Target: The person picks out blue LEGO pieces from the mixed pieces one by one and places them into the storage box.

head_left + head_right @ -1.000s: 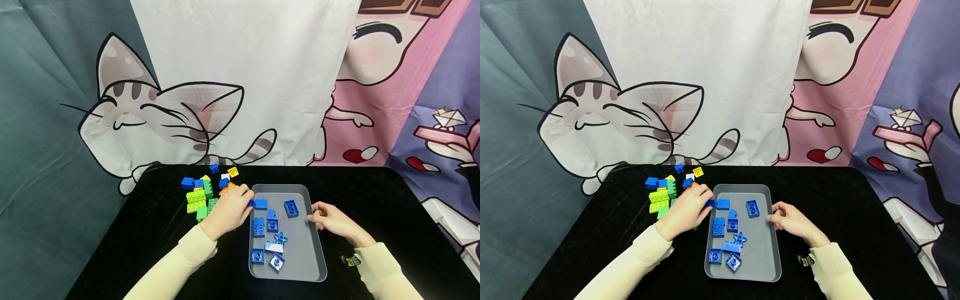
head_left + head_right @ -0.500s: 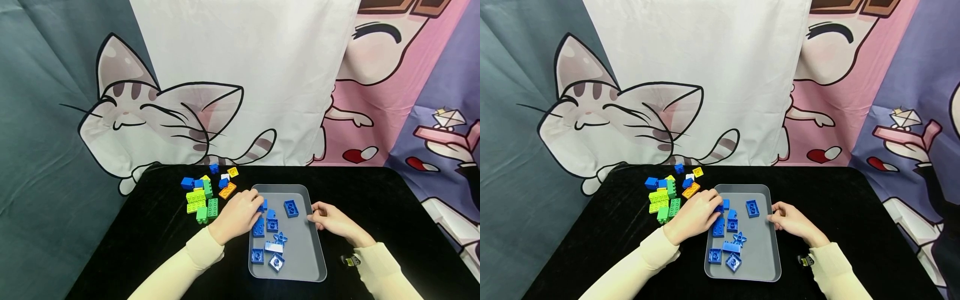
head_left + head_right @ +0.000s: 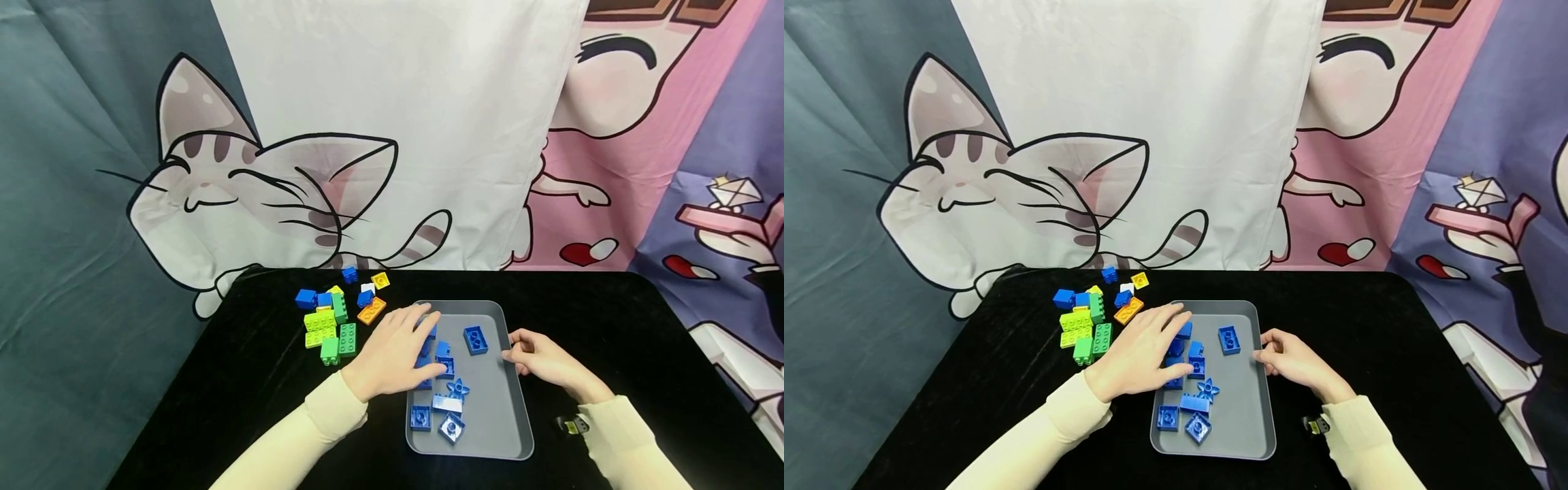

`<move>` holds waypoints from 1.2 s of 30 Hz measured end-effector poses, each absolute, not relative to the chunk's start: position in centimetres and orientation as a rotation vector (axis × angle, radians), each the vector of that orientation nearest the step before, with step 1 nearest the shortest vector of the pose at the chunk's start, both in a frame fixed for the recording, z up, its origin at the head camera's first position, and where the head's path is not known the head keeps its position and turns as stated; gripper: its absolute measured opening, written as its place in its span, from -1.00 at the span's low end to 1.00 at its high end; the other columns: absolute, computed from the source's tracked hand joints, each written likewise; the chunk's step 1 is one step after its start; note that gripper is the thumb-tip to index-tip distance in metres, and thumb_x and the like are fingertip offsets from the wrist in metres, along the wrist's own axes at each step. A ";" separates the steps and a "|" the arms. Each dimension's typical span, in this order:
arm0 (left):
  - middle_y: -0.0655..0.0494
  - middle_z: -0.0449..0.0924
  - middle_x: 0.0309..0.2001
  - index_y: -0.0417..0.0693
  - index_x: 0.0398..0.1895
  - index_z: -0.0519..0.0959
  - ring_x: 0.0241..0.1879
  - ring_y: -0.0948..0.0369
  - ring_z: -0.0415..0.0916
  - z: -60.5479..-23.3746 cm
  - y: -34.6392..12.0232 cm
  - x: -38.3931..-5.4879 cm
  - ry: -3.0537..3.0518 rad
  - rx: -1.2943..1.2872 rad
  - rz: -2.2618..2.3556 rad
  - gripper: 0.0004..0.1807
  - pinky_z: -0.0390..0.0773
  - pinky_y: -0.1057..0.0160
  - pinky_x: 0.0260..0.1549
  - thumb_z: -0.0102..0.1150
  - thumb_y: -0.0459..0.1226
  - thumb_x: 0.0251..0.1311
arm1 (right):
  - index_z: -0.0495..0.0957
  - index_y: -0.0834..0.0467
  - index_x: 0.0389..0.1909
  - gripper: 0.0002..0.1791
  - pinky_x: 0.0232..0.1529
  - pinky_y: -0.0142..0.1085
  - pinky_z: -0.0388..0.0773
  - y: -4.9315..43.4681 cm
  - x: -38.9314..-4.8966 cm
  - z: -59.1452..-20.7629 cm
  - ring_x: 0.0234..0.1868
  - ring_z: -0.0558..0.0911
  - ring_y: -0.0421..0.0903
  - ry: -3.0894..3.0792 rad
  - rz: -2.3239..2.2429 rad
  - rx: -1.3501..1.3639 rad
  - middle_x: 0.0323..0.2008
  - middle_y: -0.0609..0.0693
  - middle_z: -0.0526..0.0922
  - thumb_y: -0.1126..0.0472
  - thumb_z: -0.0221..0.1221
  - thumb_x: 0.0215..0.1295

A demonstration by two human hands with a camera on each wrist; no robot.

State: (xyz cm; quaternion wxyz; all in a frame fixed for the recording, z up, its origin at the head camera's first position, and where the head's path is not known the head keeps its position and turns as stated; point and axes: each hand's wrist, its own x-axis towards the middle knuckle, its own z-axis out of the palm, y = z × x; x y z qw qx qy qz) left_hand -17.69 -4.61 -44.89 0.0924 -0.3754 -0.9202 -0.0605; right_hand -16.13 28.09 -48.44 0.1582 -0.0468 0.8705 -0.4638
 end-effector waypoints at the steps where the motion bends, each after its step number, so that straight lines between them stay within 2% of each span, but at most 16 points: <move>1: -0.03 0.24 0.58 0.05 0.58 0.25 0.53 0.00 0.26 -45.0 -4.7 -17.7 -2.738 -1.108 -0.178 -0.06 0.31 -0.09 0.50 -0.06 0.42 0.32 | 0.49 0.28 0.09 -0.60 -0.19 -0.25 0.55 28.1 -16.1 -48.4 -0.37 0.60 -0.09 2.490 -1.325 -0.133 -0.46 0.00 0.57 0.07 0.24 0.45; 8: -0.04 0.23 0.58 0.06 0.59 0.25 0.52 0.00 0.28 -45.1 -5.6 -18.2 -2.740 -1.065 -0.171 -0.03 0.33 -0.10 0.48 -0.08 0.45 0.30 | 0.49 0.28 0.07 -0.60 -0.16 -0.24 0.55 28.2 -16.1 -48.4 -0.36 0.60 -0.08 2.489 -1.325 -0.136 -0.46 0.01 0.57 0.06 0.24 0.45; 16: -0.09 0.27 0.55 0.01 0.57 0.28 0.50 -0.06 0.31 -45.3 -6.8 -20.0 -2.805 -0.971 -0.268 -0.06 0.35 -0.14 0.46 0.07 0.37 0.29 | 0.49 0.28 0.08 -0.61 -0.16 -0.23 0.54 28.1 -16.0 -48.4 -0.37 0.60 -0.08 2.490 -1.328 -0.133 -0.46 0.01 0.57 0.07 0.24 0.45; 24: -0.12 0.35 0.50 0.00 0.54 0.33 0.45 -0.09 0.36 -45.7 -8.3 -22.4 -2.876 -0.832 -0.275 -0.12 0.40 -0.18 0.40 0.12 0.31 0.32 | 0.49 0.28 0.08 -0.61 -0.13 -0.21 0.52 28.1 -16.0 -48.3 -0.38 0.59 -0.09 2.484 -1.338 -0.134 -0.47 0.00 0.56 0.08 0.24 0.45; 29: -0.15 0.41 0.43 -0.05 0.50 0.36 0.37 -0.10 0.43 -46.2 -9.0 -23.7 -2.891 -0.750 -0.214 -0.17 0.50 -0.18 0.30 0.17 0.24 0.33 | 0.49 0.29 0.08 -0.61 -0.13 -0.21 0.52 28.1 -16.0 -48.3 -0.38 0.59 -0.09 2.486 -1.334 -0.136 -0.47 0.00 0.56 0.08 0.24 0.45; 36: -0.16 0.48 0.25 -0.06 0.39 0.44 0.12 -0.08 0.54 -46.5 -9.8 -25.4 -2.888 -0.641 -0.109 -0.30 0.63 -0.07 0.08 0.26 0.13 0.33 | 0.49 0.28 0.07 -0.61 -0.14 -0.22 0.52 28.1 -16.0 -48.2 -0.38 0.59 -0.09 2.498 -1.317 -0.139 -0.47 0.00 0.56 0.08 0.24 0.45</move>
